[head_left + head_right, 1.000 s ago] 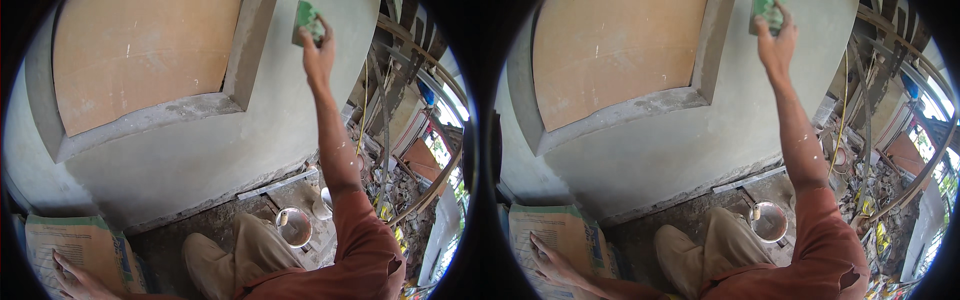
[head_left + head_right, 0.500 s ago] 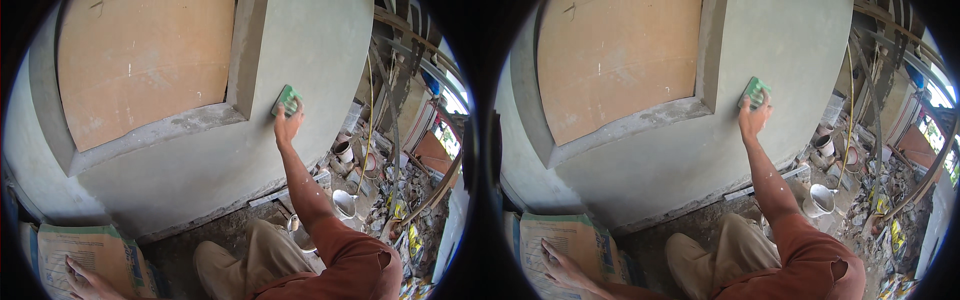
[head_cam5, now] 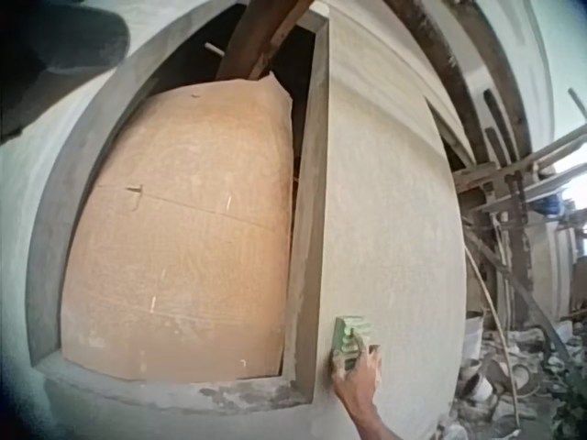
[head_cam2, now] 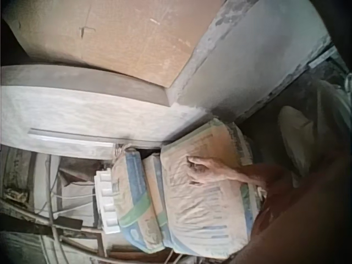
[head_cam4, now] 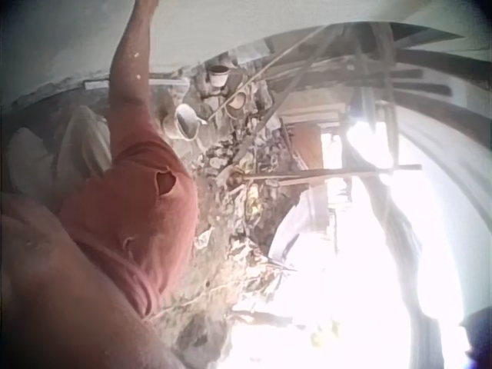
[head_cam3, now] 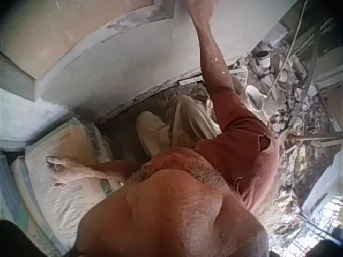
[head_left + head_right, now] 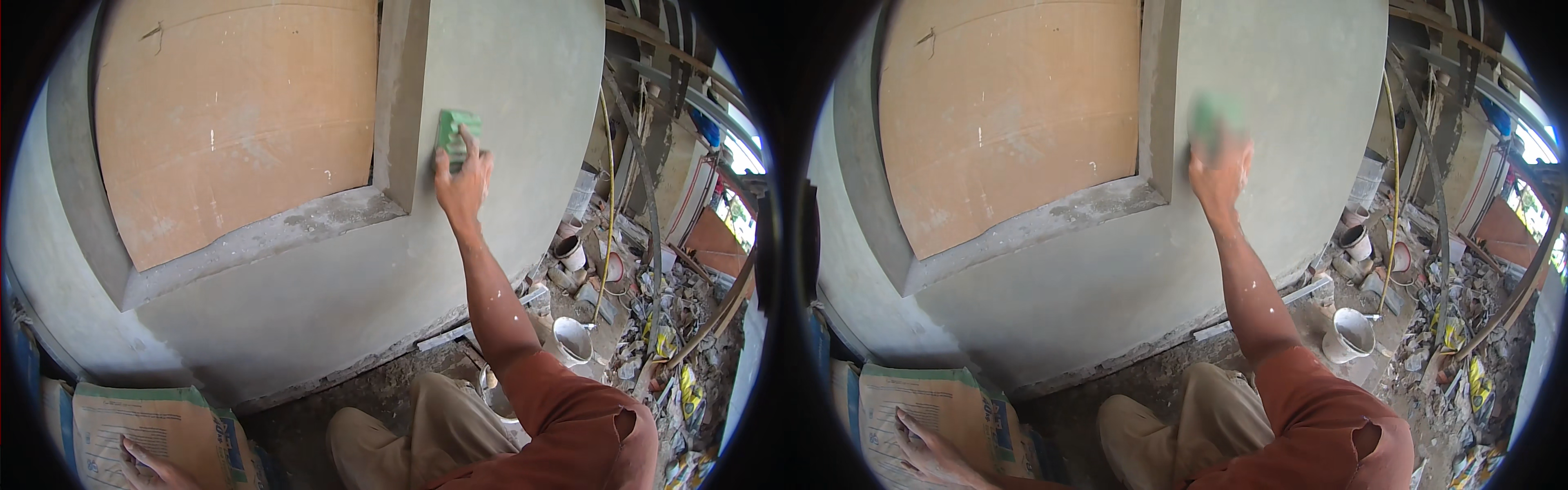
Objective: Smoothing out concrete plaster on a wall using a sponge and a trowel.
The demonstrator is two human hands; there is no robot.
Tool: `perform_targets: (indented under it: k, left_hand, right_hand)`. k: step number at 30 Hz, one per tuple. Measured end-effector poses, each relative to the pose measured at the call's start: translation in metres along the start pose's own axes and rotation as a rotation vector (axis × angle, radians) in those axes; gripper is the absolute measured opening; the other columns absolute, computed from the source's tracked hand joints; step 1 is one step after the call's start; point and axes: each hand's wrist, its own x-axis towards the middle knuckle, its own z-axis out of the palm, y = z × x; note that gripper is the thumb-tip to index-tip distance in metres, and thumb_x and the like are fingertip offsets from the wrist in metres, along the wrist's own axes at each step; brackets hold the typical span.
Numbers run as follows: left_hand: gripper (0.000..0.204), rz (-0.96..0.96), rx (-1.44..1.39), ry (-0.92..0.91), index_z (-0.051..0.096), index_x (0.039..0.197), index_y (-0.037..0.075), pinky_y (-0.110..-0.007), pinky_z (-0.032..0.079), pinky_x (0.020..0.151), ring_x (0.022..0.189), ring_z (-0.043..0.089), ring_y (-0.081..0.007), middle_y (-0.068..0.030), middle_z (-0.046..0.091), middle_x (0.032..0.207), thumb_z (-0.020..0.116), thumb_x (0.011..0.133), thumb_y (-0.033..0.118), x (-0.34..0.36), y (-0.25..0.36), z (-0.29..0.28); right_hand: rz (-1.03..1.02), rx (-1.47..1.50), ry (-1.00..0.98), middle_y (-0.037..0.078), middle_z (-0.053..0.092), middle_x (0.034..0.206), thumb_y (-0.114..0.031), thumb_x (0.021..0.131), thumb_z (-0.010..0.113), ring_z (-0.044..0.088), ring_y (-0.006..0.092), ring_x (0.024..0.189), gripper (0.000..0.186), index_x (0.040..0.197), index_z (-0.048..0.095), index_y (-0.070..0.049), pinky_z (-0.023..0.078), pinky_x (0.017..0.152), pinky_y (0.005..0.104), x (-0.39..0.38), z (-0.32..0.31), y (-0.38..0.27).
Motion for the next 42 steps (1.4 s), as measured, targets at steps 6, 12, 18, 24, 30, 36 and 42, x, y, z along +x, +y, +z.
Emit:
perform_targets:
  k: [6, 12, 18, 24, 30, 36, 42]
  left_hand:
    - [0.055, 0.017, 0.027, 0.026, 0.066, 0.120, 0.018, -0.036, 0.021, 0.116, 0.111, 0.058, -0.0159, -0.0002, 0.068, 0.113, 0.041, 0.094, 0.059, 0.003, 0.000, 0.006]
    - [0.056, 0.037, 0.046, 0.058, 0.066, 0.119, 0.018, -0.035, 0.021, 0.116, 0.107, 0.060, -0.0153, -0.0004, 0.070, 0.109, 0.040, 0.094, 0.061, -0.002, 0.004, 0.003]
    - [0.057, -0.010, 0.055, -0.013, 0.067, 0.118, 0.019, -0.036, 0.020, 0.115, 0.108, 0.059, -0.0138, 0.0019, 0.070, 0.107, 0.038, 0.094, 0.062, -0.001, 0.011, 0.006]
    - [0.057, 0.009, 0.091, 0.008, 0.068, 0.115, 0.018, -0.037, 0.019, 0.115, 0.108, 0.058, -0.0138, 0.0015, 0.071, 0.103, 0.038, 0.093, 0.063, 0.000, 0.011, 0.006]
    - [0.054, -0.040, 0.025, 0.064, 0.069, 0.113, 0.014, -0.038, 0.020, 0.116, 0.112, 0.055, -0.0188, -0.0033, 0.071, 0.098, 0.043, 0.094, 0.058, -0.005, 0.016, 0.003]
    - [0.053, 0.011, 0.018, 0.092, 0.070, 0.111, 0.013, -0.038, 0.021, 0.116, 0.106, 0.058, -0.0186, -0.0033, 0.071, 0.099, 0.044, 0.094, 0.056, -0.003, 0.010, -0.001]
    - [0.051, 0.032, 0.040, 0.051, 0.070, 0.111, 0.016, -0.037, 0.022, 0.114, 0.104, 0.060, -0.0208, -0.0019, 0.072, 0.101, 0.046, 0.092, 0.056, 0.002, 0.005, 0.009]
  right_hand:
    - [-0.062, 0.234, 0.145, 0.017, 0.050, 0.102, -0.026, 0.084, 0.065, 0.047, 0.0316, 0.100, 0.057, 0.137, 0.047, -0.015, 0.042, 0.089, 0.0426, 0.002, -0.001, 0.013]
    - [-0.144, 0.097, 0.094, 0.018, 0.048, 0.102, -0.028, 0.084, 0.066, 0.048, 0.0349, 0.101, 0.054, 0.134, 0.051, -0.014, 0.042, 0.088, 0.0446, 0.023, 0.016, -0.020]
    - [0.302, 0.051, 0.000, 0.021, 0.045, 0.111, -0.024, 0.084, 0.066, 0.047, 0.0369, 0.105, 0.055, 0.135, 0.049, -0.013, 0.041, 0.091, 0.0451, -0.136, -0.003, 0.078]
    - [0.069, 0.160, 0.029, 0.027, 0.043, 0.116, -0.022, 0.084, 0.066, 0.045, 0.0394, 0.109, 0.056, 0.136, 0.048, -0.013, 0.039, 0.093, 0.0467, -0.111, 0.006, 0.024]
    - [0.308, 0.015, 0.003, 0.026, 0.044, 0.116, -0.023, 0.085, 0.066, 0.047, 0.0406, 0.107, 0.055, 0.136, 0.048, -0.016, 0.038, 0.095, 0.0467, -0.173, 0.007, 0.077]
    - [0.150, 0.279, 0.024, 0.020, 0.045, 0.114, -0.022, 0.086, 0.065, 0.047, 0.0364, 0.108, 0.055, 0.137, 0.047, -0.012, 0.039, 0.095, 0.0452, -0.148, -0.001, 0.050]
    - [0.635, 0.075, 0.070, 0.023, 0.044, 0.117, -0.023, 0.085, 0.066, 0.047, 0.0370, 0.109, 0.058, 0.137, 0.044, -0.012, 0.038, 0.096, 0.0469, -0.188, -0.021, 0.115]
